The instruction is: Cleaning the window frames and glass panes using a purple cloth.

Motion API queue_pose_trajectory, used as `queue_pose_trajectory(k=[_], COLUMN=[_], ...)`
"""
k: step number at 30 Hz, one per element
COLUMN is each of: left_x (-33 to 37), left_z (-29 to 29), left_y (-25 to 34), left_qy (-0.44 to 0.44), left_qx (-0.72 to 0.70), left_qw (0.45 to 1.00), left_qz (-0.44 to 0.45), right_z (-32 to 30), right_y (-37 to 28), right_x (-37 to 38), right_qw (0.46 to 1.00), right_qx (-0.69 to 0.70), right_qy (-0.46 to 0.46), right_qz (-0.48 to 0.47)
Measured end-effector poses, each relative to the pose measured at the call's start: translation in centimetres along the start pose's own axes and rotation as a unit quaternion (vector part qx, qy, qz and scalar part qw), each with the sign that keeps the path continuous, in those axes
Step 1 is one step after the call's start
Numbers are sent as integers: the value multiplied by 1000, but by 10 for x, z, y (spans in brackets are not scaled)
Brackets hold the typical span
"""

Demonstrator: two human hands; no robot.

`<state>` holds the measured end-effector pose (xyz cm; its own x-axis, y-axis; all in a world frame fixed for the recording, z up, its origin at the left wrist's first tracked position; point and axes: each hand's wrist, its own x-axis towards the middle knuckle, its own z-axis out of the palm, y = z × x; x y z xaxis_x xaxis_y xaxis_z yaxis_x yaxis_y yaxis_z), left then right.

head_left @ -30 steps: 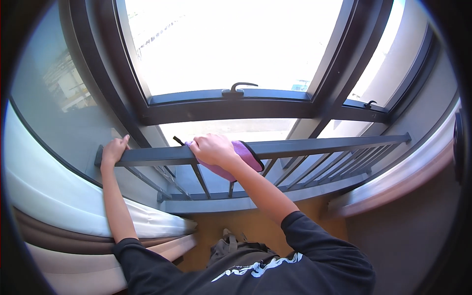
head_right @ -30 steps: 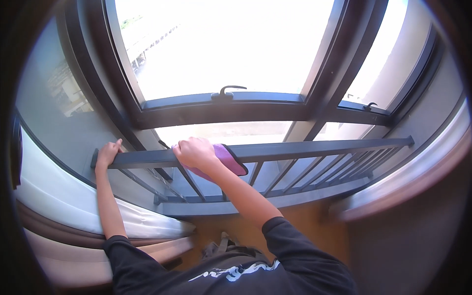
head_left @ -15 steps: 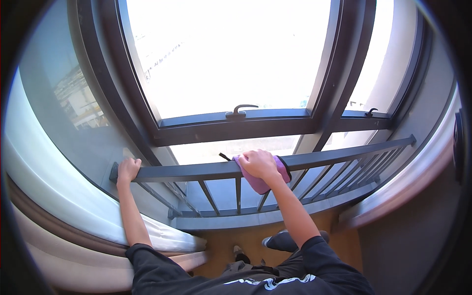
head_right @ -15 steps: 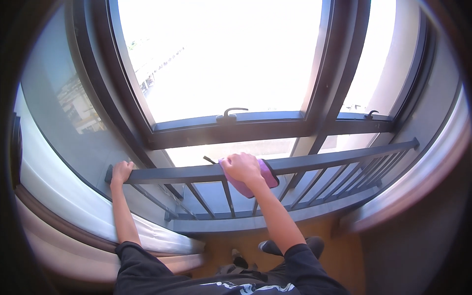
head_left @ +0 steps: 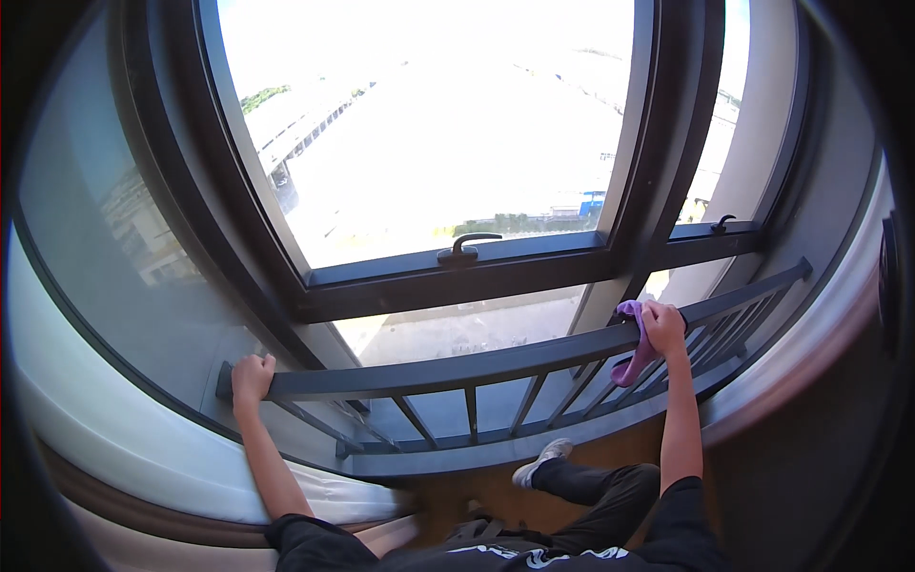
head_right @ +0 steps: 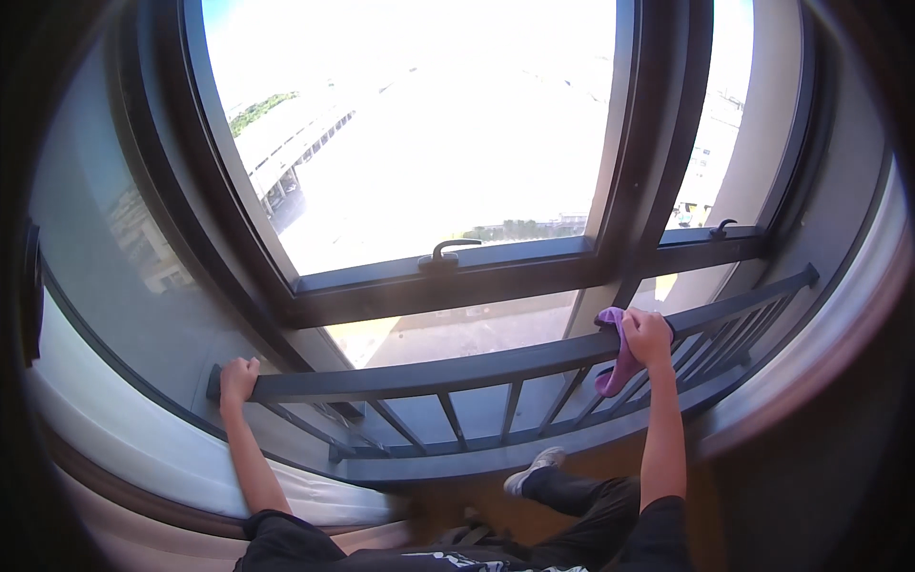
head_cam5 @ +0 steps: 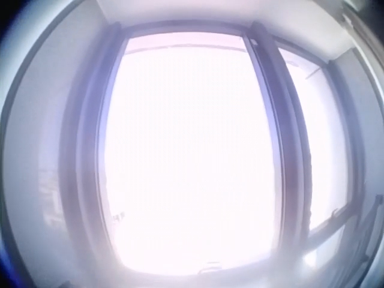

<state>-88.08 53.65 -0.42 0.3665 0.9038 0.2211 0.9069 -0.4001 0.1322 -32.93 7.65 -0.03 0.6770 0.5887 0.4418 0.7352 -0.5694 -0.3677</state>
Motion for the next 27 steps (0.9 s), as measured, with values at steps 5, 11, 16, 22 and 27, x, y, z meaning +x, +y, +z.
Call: queue_pose_trajectory(k=[5,11,16,22,27], left_x=[-5,-13,-8,-12,-18], left_z=[-4,-11,-1,-3,5], left_y=[-2,10,9,15,-2], left_qy=[15,36,95,188,216], left_qx=[-51,-151,-132,-189,-209], left_qw=[998,988,987,962,951], left_qz=[-18,-27,-12,-60,-65], right_z=[8,81,142,179,124], right_y=[-71,-252,-397,-470,-373], right_x=[-14,-44,-53,-67,-47], right_qw=[997,963,908,888,903], right_qx=[-20,-2,138,200,209], right_qy=[-14,-122,-241,-240,-278], right_qz=[-72,-240,-314,-336,-251])
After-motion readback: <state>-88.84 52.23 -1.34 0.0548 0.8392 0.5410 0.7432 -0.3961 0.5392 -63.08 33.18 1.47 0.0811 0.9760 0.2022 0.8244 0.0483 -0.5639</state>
